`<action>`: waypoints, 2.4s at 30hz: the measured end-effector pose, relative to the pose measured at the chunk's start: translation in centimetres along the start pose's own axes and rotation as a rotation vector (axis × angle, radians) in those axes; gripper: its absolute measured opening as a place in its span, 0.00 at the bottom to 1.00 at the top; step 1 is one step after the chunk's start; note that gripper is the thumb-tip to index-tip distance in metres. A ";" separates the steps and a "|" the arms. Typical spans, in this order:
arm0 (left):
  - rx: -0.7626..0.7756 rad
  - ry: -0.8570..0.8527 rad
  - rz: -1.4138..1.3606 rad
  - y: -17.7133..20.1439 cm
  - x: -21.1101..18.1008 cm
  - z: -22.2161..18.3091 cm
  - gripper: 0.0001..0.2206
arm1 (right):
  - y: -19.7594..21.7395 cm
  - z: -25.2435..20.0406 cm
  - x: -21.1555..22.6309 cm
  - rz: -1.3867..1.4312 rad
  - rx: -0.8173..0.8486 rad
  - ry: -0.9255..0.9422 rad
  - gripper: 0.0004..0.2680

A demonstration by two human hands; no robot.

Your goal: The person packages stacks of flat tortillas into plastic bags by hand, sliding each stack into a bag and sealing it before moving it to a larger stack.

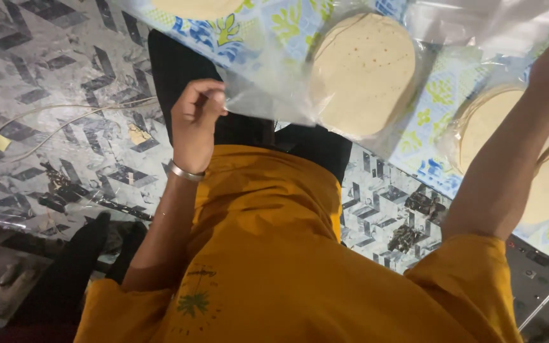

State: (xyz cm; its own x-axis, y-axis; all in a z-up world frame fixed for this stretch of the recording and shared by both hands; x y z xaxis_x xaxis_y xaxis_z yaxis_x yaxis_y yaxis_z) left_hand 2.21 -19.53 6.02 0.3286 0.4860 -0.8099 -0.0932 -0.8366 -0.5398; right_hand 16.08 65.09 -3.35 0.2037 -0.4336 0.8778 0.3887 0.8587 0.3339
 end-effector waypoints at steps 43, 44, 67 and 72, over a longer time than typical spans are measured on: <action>0.485 -0.201 0.550 -6.4 -2.1 -3.2 0.06 | -49.6 -8.8 40.1 -0.308 0.626 -0.249 0.06; 0.449 -0.209 0.562 -6.3 -1.9 -3.4 0.06 | -50.1 -8.6 40.7 -0.258 0.664 -0.272 0.11; 0.647 -0.100 0.588 -9.1 -2.3 -1.2 0.08 | -46.1 -7.6 41.7 -0.443 0.662 -0.315 0.07; 0.541 -0.009 0.668 -8.7 -0.9 -1.2 0.06 | -45.5 -7.8 40.7 -0.411 0.650 -0.308 0.08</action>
State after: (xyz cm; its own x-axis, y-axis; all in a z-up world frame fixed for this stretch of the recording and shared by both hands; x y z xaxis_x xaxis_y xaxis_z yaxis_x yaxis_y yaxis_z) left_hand 3.88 -13.05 11.73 0.0384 -0.0613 -0.9974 -0.7002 -0.7138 0.0170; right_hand 13.73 6.23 14.49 -0.1328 -0.7342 0.6658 -0.2380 0.6757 0.6977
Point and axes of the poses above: each hand's wrist, its own z-axis towards the middle knuckle, its own y-axis out of the back of the hand, x = y × z, the point moved 4 cm from there along z, towards the middle knuckle, and after that the axes turned 14 degrees about -z, right-handed, at the moved point
